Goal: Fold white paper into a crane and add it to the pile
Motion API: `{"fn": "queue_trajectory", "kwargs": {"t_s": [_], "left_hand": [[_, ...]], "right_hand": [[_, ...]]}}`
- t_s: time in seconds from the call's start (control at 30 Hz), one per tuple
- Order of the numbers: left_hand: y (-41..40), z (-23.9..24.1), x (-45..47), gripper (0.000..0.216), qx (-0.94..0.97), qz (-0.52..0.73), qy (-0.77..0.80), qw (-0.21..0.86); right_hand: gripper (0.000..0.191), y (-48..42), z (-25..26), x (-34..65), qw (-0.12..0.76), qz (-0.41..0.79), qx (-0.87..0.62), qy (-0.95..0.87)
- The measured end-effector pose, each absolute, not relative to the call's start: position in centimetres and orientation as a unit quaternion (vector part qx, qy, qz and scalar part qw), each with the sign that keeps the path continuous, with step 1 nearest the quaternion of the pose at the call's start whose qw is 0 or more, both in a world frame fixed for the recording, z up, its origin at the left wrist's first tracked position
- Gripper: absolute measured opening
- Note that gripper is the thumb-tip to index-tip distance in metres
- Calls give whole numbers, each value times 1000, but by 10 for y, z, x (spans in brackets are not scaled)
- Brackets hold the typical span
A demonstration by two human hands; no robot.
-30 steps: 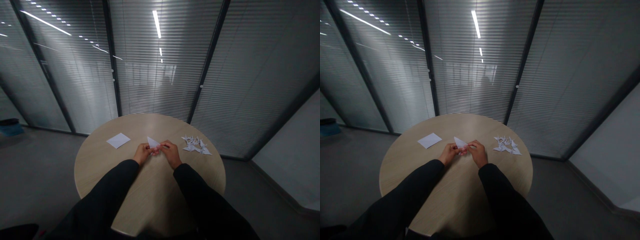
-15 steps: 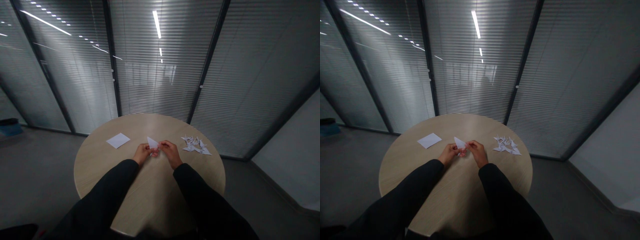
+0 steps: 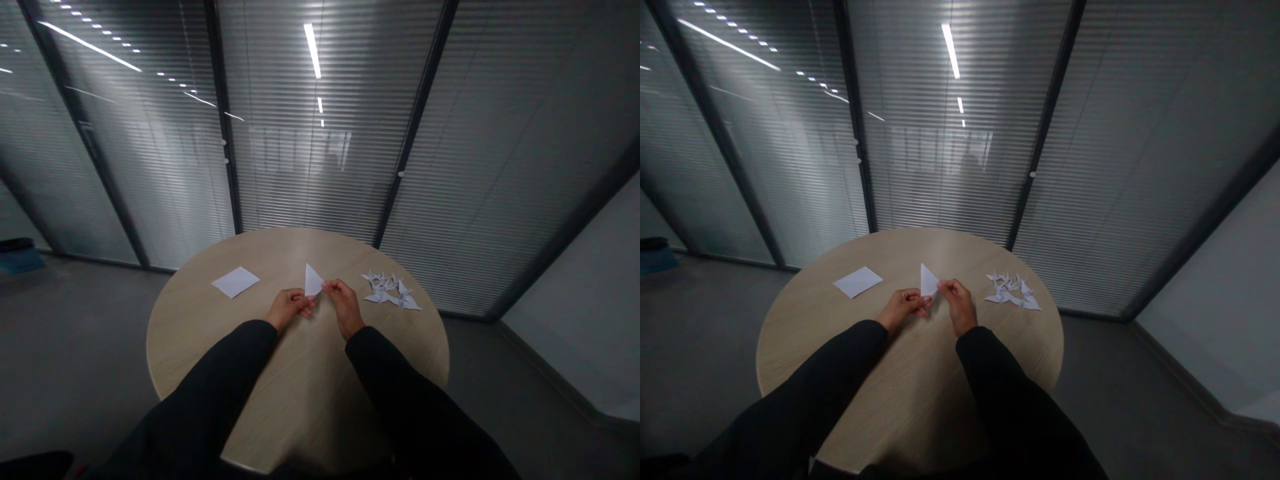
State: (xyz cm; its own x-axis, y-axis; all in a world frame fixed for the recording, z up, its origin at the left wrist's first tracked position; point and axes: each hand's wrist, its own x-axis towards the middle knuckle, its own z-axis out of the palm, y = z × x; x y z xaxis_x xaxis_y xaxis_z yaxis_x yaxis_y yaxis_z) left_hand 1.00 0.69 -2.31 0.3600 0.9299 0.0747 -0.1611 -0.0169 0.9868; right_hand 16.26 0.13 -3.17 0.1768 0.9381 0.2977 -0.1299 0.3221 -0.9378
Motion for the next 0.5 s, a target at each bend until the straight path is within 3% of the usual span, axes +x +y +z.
{"fn": "queue_trajectory", "kwargs": {"t_s": [0.23,0.4,0.5], "left_hand": [[14,-29,6,43,562,465,347,589],[17,-31,4,43,576,462,350,577],[17,-31,4,42,594,447,345,573]], "right_hand": [[28,0,-30,162,623,392,-418,-533],[41,3,-31,161,606,427,-414,-529],[33,3,-33,161,595,432,-418,-533]]}}
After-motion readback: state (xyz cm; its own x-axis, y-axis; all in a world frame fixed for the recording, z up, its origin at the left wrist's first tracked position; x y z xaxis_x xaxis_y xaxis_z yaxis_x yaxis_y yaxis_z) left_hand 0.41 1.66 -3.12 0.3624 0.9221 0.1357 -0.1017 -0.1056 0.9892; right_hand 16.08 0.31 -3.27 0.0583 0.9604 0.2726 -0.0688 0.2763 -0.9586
